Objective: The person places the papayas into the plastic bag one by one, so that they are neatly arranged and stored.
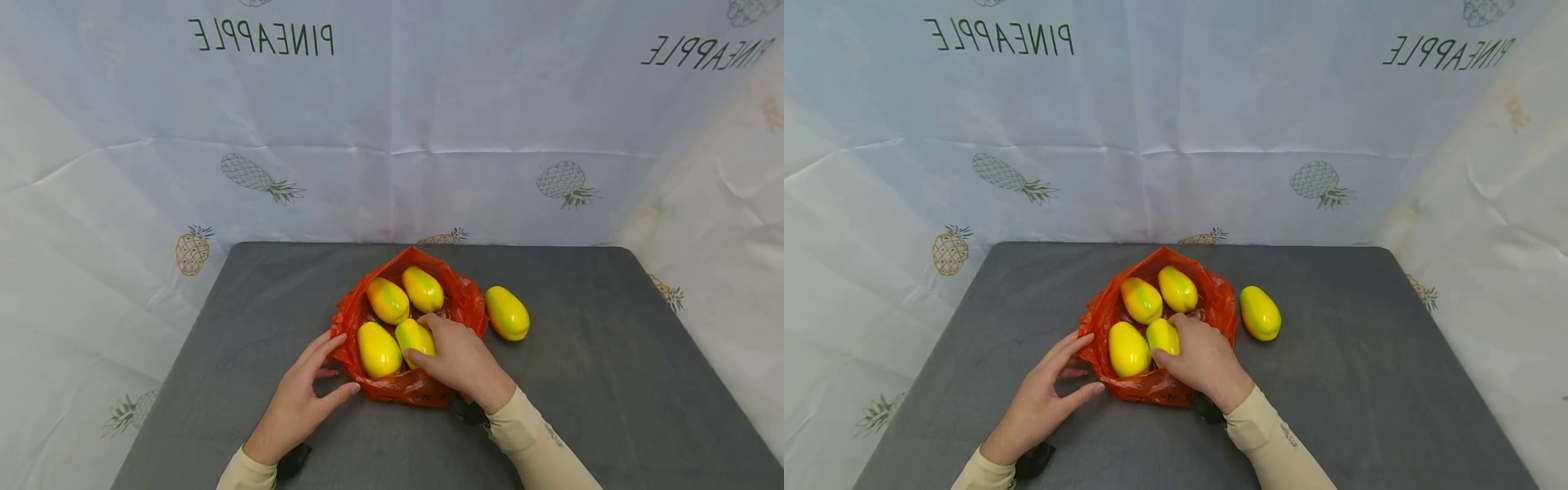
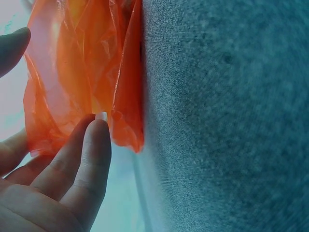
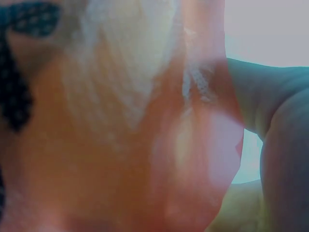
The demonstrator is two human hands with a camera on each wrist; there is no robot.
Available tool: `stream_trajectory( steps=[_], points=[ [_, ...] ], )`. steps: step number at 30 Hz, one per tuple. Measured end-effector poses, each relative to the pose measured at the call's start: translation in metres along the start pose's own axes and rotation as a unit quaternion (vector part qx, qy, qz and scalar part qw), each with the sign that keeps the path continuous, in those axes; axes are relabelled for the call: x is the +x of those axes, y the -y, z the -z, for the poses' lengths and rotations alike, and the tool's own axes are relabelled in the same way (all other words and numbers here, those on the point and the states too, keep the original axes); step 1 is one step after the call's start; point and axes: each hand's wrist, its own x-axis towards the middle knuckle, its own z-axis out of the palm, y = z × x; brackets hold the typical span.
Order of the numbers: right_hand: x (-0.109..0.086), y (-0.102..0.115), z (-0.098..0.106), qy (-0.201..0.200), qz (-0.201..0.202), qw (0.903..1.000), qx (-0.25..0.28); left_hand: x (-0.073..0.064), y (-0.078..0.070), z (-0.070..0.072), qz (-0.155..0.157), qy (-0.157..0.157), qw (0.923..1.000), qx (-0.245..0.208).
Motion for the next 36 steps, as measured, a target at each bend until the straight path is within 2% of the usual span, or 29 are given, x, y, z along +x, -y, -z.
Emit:
stream_trajectory(
  steps=[9, 22, 29, 36],
  points=[
    [0.001, 0.000, -0.002, 0.011, 0.000, 0.9999, 0.003, 0.000, 0.001, -0.001, -0.009, -0.003, 1.0000, 0.002],
    [0.000, -0.004, -0.001, 0.012, 0.003, 0.9999, 0.008, 0.000, 0.000, -0.002, -0.002, 0.001, 1.0000, 0.004],
    [-0.005, -0.010, 0.028, -0.021, 0.004, 0.9990, 0.039, 0.000, -0.002, -0.001, 0.004, 0.005, 1.0000, 0.002],
    [-0.013, -0.037, 0.070, -0.089, -0.026, 0.9940, 0.059, 0.000, -0.002, -0.002, 0.002, 0.004, 1.0000, 0.005]
  ],
)
